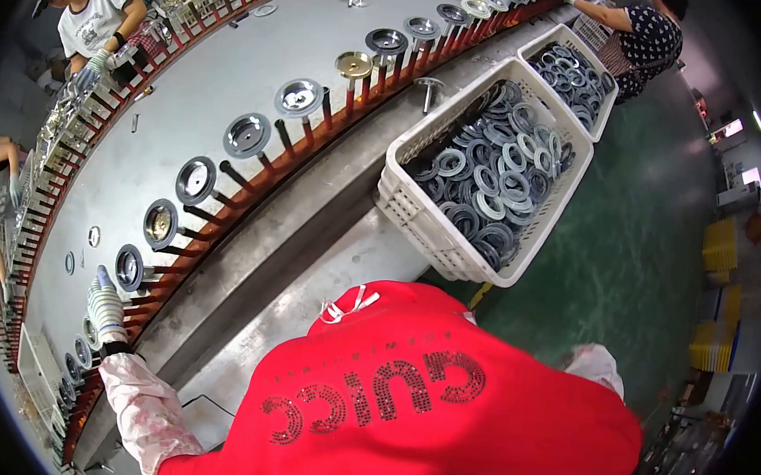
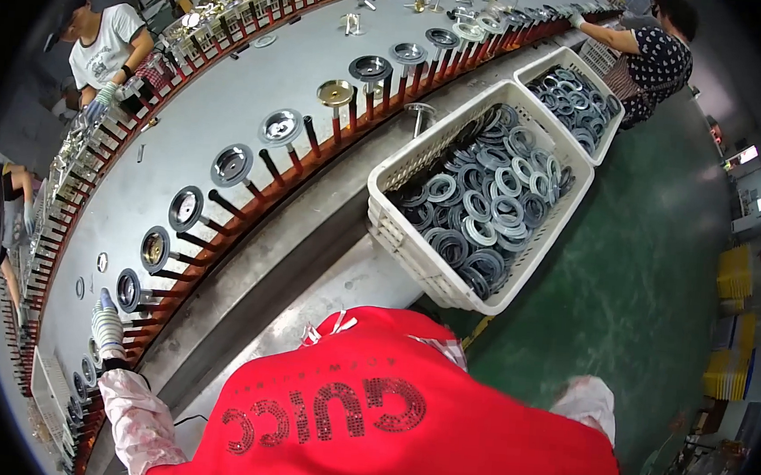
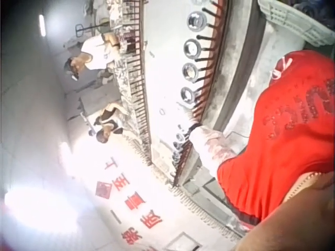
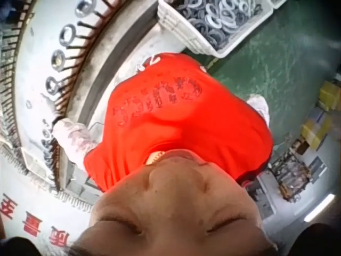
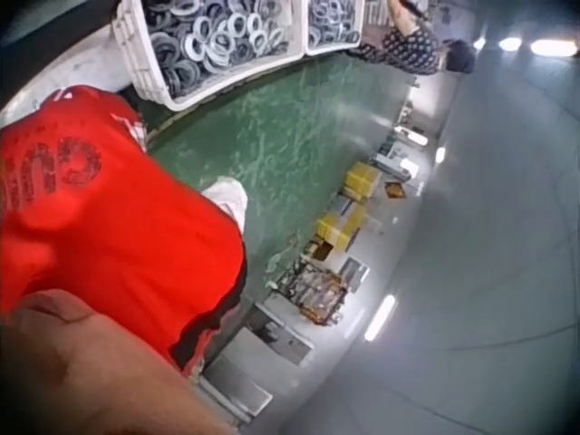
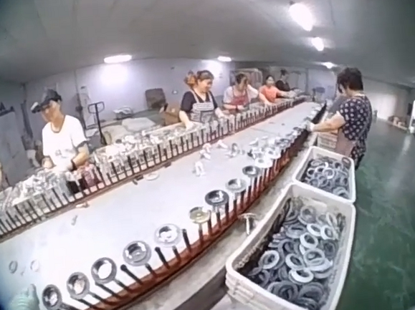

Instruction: The recorder is assembling circular metal components and placing them onto an automated conveyor belt line.

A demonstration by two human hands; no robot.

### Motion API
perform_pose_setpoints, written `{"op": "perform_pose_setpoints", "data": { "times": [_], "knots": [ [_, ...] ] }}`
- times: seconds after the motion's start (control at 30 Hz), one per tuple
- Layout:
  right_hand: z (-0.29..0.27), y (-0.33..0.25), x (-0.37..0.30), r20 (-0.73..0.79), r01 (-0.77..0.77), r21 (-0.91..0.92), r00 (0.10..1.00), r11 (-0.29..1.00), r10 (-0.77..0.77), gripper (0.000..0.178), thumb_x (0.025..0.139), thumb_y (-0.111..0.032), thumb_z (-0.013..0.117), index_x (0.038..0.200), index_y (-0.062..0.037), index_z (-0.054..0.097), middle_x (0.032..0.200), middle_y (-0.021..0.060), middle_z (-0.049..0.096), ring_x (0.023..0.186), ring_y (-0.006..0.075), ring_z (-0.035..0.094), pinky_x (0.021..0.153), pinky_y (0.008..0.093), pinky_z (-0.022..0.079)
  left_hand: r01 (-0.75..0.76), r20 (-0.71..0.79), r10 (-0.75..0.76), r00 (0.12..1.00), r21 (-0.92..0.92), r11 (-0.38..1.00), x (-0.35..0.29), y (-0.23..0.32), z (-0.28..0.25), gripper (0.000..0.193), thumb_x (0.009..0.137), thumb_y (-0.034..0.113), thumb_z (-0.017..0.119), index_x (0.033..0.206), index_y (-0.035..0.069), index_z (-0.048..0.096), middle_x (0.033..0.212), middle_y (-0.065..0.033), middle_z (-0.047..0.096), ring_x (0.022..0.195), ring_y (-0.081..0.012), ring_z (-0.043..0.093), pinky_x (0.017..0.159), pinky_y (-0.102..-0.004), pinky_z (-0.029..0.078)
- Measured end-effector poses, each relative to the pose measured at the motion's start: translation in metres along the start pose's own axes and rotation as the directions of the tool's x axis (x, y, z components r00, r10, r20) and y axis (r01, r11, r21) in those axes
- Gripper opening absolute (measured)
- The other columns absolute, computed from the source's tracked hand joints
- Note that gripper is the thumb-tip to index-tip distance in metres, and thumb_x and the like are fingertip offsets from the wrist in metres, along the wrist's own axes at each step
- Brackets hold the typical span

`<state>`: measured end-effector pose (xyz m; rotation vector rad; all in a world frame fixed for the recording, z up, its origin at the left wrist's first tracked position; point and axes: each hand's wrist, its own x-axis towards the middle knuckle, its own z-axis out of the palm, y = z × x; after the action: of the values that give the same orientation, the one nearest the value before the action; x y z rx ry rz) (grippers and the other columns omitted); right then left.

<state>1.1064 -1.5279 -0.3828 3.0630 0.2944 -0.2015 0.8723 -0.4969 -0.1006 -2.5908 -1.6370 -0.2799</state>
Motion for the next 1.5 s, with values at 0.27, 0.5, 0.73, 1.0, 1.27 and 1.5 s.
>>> {"op": "perform_pose_setpoints", "data": {
  "times": [0.27,0.5,0.73,1.0,1.27,1.5],
  "knots": [
    [-0.251,0.114,0.282,-0.303,-0.258,-0.098,0.928,0.961,0.217,0.047,0.1,-0.037,0.052,0.134,-0.0053,0.06,0.128,0.021,0.066,0.118,0.039,0.062,0.1,0.0467,0.05,0.15,0.033,-0.151,0.988,0.016,0.989,0.032,-0.018,-0.004,0.075,0.104,0.063,0.025,0.132,0.006,0.064,0.132,-0.0228,0.063,0.126,-0.0392,0.055,0.109,-0.0465,0.04],
    [-0.2,-0.179,0.383,0.327,0.415,0.081,0.848,0.906,-0.417,0.057,0.083,-0.053,0.07,0.118,-0.0086,0.072,0.112,0.0205,0.072,0.107,0.0382,0.067,0.094,0.0438,0.052,-0.341,-0.286,0.294,0.912,-0.129,0.931,-0.051,0.167,-0.042,0.035,0.104,0.03,0.052,0.122,0.002,0.065,0.124,-0.0206,0.063,0.117,-0.0365,0.058,0.104,-0.0431,0.044],
    [-0.216,-0.182,0.418,0.176,0.429,0.092,0.881,0.898,-0.439,0.048,0.094,-0.051,0.06,0.106,-0.0078,0.075,0.101,0.0203,0.073,0.096,0.0382,0.069,0.084,0.0483,0.054,-0.583,-0.385,0.462,0.799,-0.309,0.751,-0.169,0.321,-0.07,0.037,0.093,0.014,0.066,0.126,0.0,0.059,0.125,-0.0192,0.061,0.113,-0.0354,0.058,0.101,-0.0439,0.045],
    [-0.295,-0.326,0.327,0.006,0.146,0.985,0.485,0.088,-0.874,0.059,0.104,-0.056,0.047,0.116,-0.0022,0.068,0.097,0.0118,0.073,0.093,0.0213,0.068,0.084,0.0363,0.051,-0.849,-0.247,0.915,0.32,-0.504,0.16,-0.247,0.566,-0.032,0.088,0.067,0.015,0.083,0.144,0.001,0.043,0.127,-0.0239,0.054,0.115,-0.0442,0.054,0.094,-0.0519,0.046],
    [-0.276,-0.292,0.345,0.003,-0.218,0.965,0.574,-0.148,-0.819,0.06,0.104,-0.048,0.054,0.145,-0.0037,0.048,0.128,0.0115,0.064,0.108,0.0153,0.064,0.095,0.0309,0.049,-0.748,-0.002,0.754,0.657,-0.133,0.651,-0.122,0.58,-0.029,0.071,0.07,0.026,0.086,0.133,0.011,0.056,0.106,-0.0212,0.062,0.097,-0.0422,0.063,0.083,-0.0495,0.054],
    [-0.231,-0.276,0.379,0.069,-0.324,0.931,0.606,-0.167,-0.792,0.055,0.105,-0.041,0.056,0.144,-0.0039,0.049,0.123,0.0087,0.065,0.102,0.0123,0.063,0.09,0.0275,0.05,-0.57,0.199,0.561,0.803,-0.016,0.821,-0.064,0.561,0.02,0.068,0.07,0.032,0.087,0.124,0.002,0.057,0.118,-0.023,0.059,0.112,-0.0424,0.059,0.096,-0.0464,0.05]
  ]
}}
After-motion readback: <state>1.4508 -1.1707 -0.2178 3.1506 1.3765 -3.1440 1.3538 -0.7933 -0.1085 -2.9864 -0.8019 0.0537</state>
